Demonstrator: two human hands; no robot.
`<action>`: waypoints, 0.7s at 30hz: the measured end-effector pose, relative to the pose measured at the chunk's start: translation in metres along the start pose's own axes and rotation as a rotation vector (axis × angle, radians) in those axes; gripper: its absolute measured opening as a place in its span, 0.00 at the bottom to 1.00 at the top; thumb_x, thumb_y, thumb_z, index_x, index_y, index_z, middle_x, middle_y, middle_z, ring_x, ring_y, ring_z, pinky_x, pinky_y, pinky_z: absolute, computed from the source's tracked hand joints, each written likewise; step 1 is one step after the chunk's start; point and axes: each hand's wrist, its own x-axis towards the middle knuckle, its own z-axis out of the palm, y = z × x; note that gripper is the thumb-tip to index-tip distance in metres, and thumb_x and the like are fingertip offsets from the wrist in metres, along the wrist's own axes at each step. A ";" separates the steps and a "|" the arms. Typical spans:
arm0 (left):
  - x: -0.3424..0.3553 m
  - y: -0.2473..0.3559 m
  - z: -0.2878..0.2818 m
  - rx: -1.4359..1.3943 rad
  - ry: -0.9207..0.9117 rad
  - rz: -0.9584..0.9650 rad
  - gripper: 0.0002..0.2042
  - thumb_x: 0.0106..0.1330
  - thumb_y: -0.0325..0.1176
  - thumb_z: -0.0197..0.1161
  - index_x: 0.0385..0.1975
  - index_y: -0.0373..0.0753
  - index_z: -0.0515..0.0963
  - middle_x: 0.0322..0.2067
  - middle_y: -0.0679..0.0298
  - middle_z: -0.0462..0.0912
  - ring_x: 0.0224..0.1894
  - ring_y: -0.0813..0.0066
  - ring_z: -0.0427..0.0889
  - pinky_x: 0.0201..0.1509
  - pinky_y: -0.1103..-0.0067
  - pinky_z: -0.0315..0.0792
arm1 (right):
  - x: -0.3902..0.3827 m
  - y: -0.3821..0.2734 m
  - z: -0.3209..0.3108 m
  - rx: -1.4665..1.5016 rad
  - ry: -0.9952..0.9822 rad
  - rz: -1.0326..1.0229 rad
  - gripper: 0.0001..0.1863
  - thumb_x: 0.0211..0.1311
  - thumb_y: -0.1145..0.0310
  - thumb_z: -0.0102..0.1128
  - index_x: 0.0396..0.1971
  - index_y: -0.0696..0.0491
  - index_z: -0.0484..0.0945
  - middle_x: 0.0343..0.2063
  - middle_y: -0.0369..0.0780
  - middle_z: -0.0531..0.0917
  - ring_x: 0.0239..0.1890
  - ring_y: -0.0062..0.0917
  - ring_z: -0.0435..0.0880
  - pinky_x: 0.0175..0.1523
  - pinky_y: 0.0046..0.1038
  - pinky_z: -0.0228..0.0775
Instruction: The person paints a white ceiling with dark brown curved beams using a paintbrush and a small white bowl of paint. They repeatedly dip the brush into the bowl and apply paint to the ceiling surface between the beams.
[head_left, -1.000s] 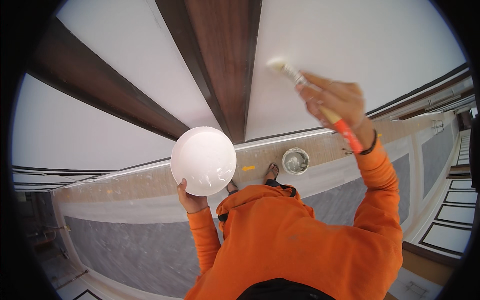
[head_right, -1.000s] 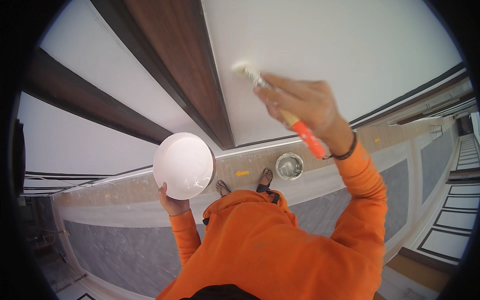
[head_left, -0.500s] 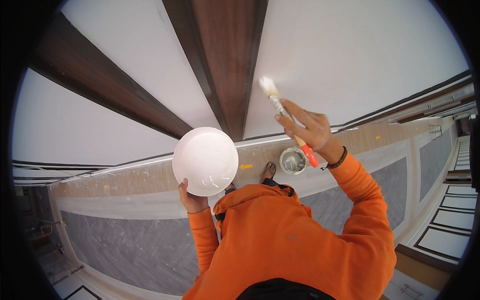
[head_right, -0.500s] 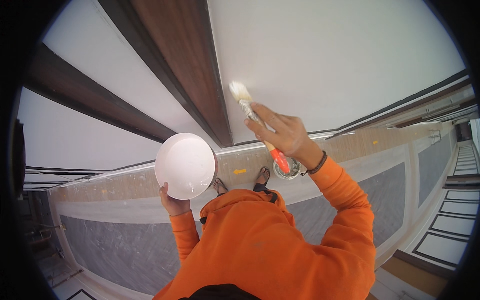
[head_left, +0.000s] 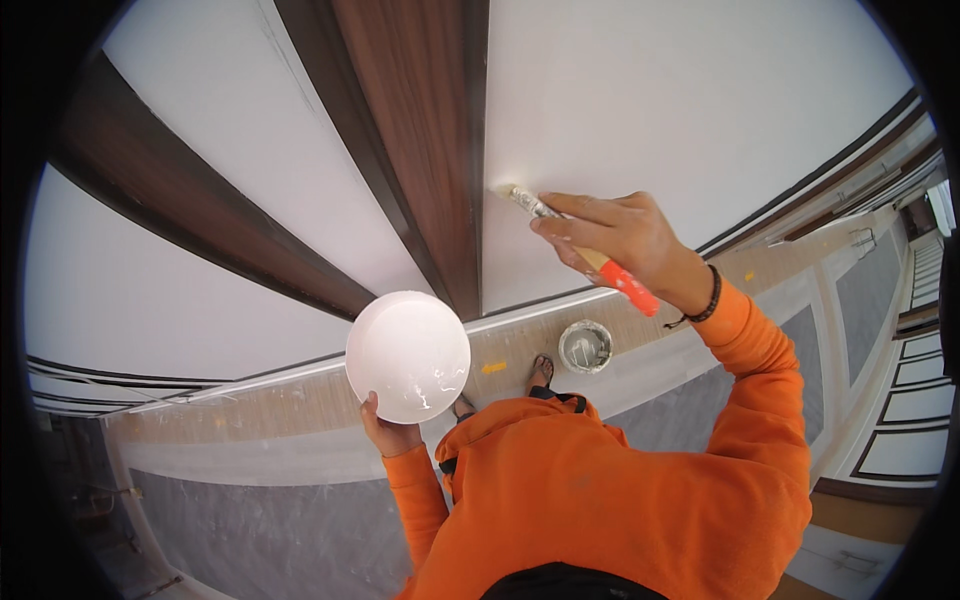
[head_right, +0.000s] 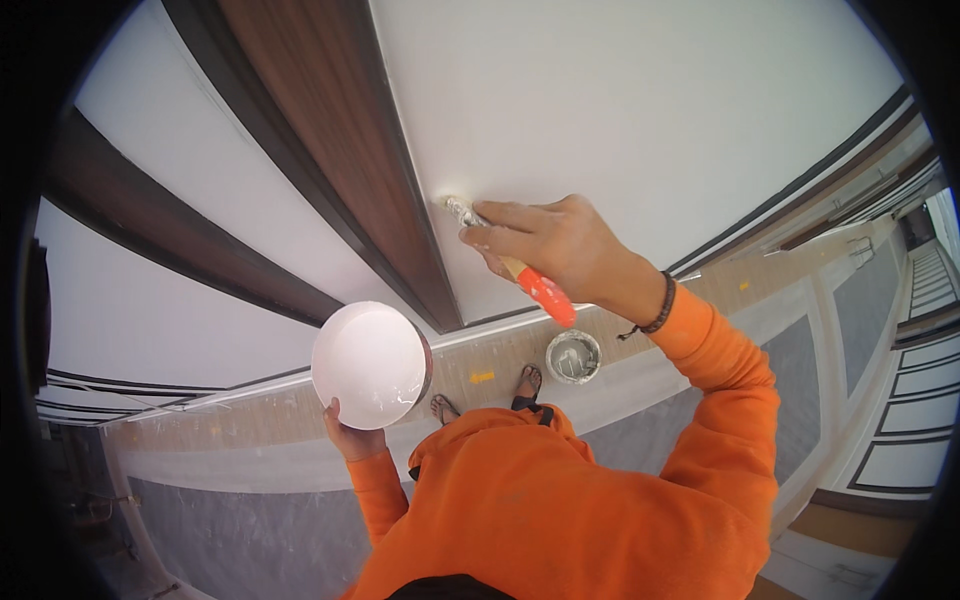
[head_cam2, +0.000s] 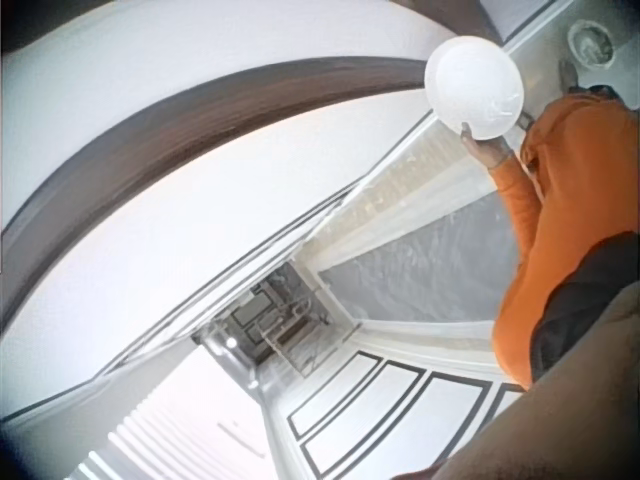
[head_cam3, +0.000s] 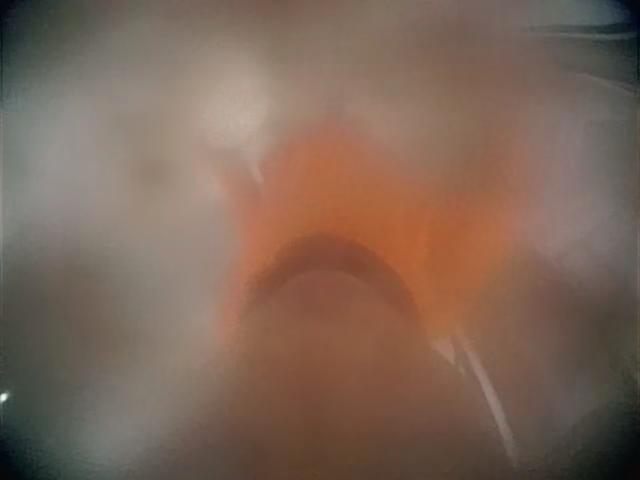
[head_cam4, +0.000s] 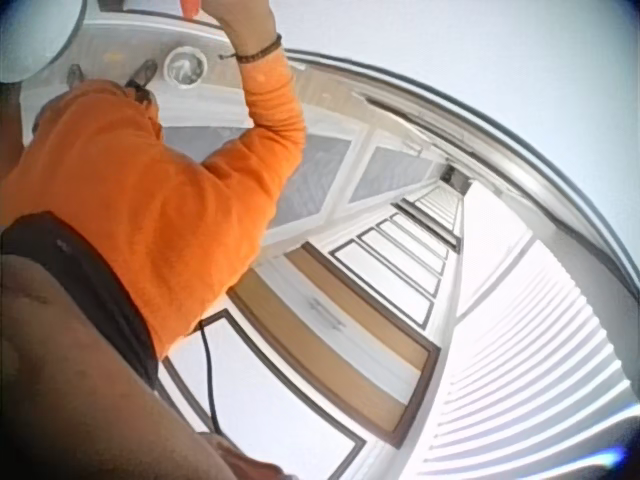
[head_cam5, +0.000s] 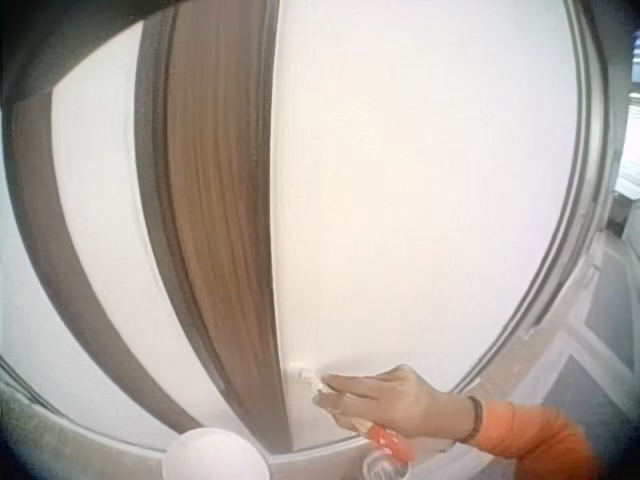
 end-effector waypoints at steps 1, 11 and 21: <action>0.000 0.000 0.001 0.019 0.005 -0.002 0.35 0.65 0.47 0.59 0.69 0.33 0.65 0.64 0.53 0.74 0.66 0.56 0.73 0.68 0.61 0.69 | 0.010 0.000 -0.014 -0.006 0.025 0.004 0.11 0.56 0.72 0.71 0.40 0.47 0.85 0.43 0.38 0.88 0.24 0.22 0.86 0.22 0.21 0.73; 0.004 -0.001 -0.013 0.011 -0.026 0.004 0.32 0.66 0.46 0.59 0.67 0.34 0.67 0.62 0.54 0.76 0.64 0.57 0.75 0.66 0.62 0.72 | 0.106 0.014 -0.152 0.148 0.160 -0.091 0.13 0.63 0.81 0.67 0.48 0.60 0.81 0.42 0.46 0.89 0.43 0.28 0.90 0.44 0.27 0.85; 0.000 0.003 -0.003 0.006 -0.016 -0.012 0.32 0.65 0.45 0.61 0.66 0.33 0.68 0.61 0.55 0.76 0.63 0.58 0.76 0.65 0.62 0.72 | 0.082 -0.007 -0.144 -0.597 0.258 -0.294 0.18 0.56 0.74 0.69 0.48 0.55 0.87 0.45 0.51 0.88 0.30 0.26 0.89 0.26 0.21 0.81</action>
